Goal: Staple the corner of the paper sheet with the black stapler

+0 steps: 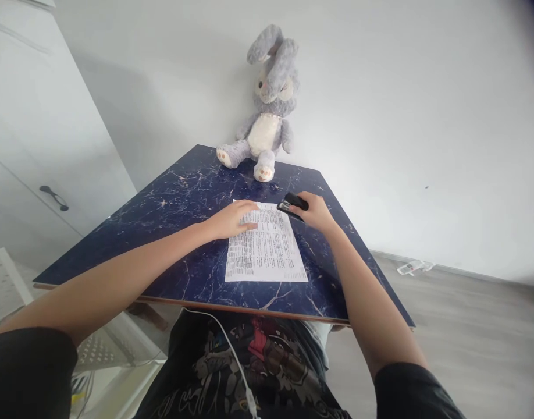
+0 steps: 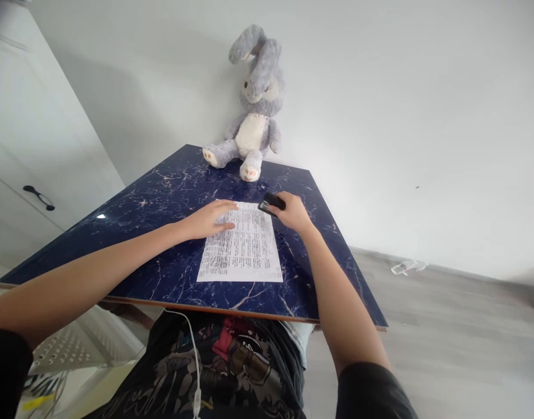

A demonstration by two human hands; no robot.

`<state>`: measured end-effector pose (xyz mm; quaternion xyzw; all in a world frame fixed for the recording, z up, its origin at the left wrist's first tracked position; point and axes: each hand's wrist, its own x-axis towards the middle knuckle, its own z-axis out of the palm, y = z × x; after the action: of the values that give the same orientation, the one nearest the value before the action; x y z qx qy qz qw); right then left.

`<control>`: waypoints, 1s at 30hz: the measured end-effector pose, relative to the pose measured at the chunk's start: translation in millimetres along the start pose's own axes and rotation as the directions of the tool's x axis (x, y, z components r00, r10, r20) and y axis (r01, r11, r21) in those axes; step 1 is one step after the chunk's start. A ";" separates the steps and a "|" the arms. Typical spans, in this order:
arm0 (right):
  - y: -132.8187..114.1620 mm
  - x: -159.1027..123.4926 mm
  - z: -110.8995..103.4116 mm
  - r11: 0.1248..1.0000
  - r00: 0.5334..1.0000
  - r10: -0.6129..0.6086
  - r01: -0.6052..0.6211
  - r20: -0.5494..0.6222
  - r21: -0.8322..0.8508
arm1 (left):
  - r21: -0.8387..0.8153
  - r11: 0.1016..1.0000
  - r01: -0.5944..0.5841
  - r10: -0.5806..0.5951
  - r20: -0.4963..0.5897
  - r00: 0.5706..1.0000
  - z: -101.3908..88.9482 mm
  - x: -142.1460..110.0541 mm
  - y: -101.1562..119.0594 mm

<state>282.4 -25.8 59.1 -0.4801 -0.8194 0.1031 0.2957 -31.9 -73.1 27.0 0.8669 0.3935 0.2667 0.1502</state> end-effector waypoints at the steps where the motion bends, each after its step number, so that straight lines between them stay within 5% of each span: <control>1: 12.1 0.8 -1.8 0.998 0.999 0.040 -0.040 -0.013 -0.052 | 0.036 0.999 -0.028 0.025 0.079 0.997 1.6 -1.1 -3.0; 4: 40.5 1.4 -4.0 0.985 0.994 0.103 -0.107 -0.041 -0.133 | 0.097 0.995 -0.032 0.008 0.244 0.970 5.9 -4.1 -9.4; 7: 50.5 -0.3 -6.6 0.980 0.991 0.133 -0.132 -0.002 -0.147 | 0.146 0.989 -0.009 -0.032 0.274 0.961 6.9 -5.7 -11.4; 14: 25.7 -4.9 -11.3 0.999 0.950 -0.033 0.027 0.312 0.023 | 0.130 0.991 0.012 -0.039 0.203 0.978 4.5 -6.4 -12.7; 21: 8.0 -6.4 -3.4 0.984 0.902 -0.126 0.062 0.412 0.166 | -0.001 0.999 -0.042 0.041 0.312 0.949 8.8 -7.7 -10.8; 26: 5.6 -5.9 -1.6 0.982 0.891 -0.163 0.104 0.423 0.159 | 0.023 0.998 -0.052 0.039 0.402 0.915 3.6 -9.1 -9.4; 30: 3.4 -4.4 1.9 0.984 0.945 -0.176 0.174 0.276 0.033 | -0.007 0.998 -0.069 0.066 0.404 0.912 1.8 -9.4 -6.2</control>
<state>285.3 -27.6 54.4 -0.3849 -0.8917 0.1461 0.1880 -39.8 -76.4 19.4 0.9168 0.3250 0.0853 0.2159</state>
